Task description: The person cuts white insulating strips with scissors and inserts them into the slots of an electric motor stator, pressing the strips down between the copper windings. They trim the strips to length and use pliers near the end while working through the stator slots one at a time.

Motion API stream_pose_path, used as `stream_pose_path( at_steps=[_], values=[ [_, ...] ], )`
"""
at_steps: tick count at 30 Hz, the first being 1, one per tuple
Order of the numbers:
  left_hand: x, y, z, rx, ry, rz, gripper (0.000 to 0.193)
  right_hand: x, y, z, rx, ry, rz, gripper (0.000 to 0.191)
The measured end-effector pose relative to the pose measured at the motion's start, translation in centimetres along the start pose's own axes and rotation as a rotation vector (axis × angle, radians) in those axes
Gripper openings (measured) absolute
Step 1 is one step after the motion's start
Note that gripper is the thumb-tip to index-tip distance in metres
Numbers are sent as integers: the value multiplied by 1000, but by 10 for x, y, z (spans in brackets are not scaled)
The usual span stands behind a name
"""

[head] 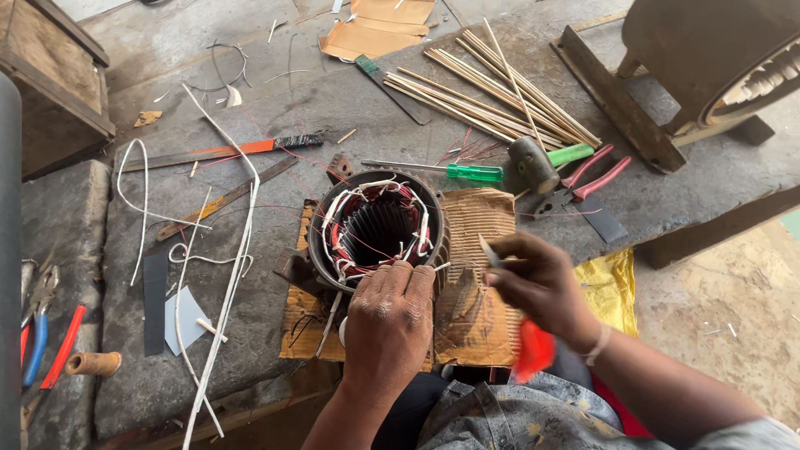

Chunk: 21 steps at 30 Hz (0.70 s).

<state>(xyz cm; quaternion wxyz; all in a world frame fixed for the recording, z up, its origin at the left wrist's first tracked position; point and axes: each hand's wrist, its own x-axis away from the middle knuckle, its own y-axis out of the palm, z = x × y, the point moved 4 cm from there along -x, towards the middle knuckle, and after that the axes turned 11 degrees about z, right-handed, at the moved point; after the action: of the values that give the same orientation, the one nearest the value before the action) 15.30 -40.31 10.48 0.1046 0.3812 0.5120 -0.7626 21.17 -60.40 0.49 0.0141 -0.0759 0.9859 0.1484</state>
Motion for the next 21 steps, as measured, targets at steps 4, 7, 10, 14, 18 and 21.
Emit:
stream_pose_path(
  at_steps=[4, 7, 10, 14, 18, 21],
  values=[
    [-2, -2, 2, 4, -12, 8, 13, -1, 35, 20, -224, 206, 123, 47],
    [-2, -2, 2, 10, -29, -7, 12, 2, 58, 12, -346, 222, 109, 49],
    [-2, 1, 1, 4, -32, -30, 12, -1, 69, 6, -488, 150, 126, 45],
    [-1, 3, 1, 2, -7, -16, 18, 4, 61, 13, -412, 160, 152, 37],
    [1, 4, -1, 7, 6, -34, 22, 20, 41, 8, -408, -82, 129, 31],
    [0, 4, -4, 6, 3, -30, 26, 14, 38, 14, -215, -44, 143, 41]
  ],
)
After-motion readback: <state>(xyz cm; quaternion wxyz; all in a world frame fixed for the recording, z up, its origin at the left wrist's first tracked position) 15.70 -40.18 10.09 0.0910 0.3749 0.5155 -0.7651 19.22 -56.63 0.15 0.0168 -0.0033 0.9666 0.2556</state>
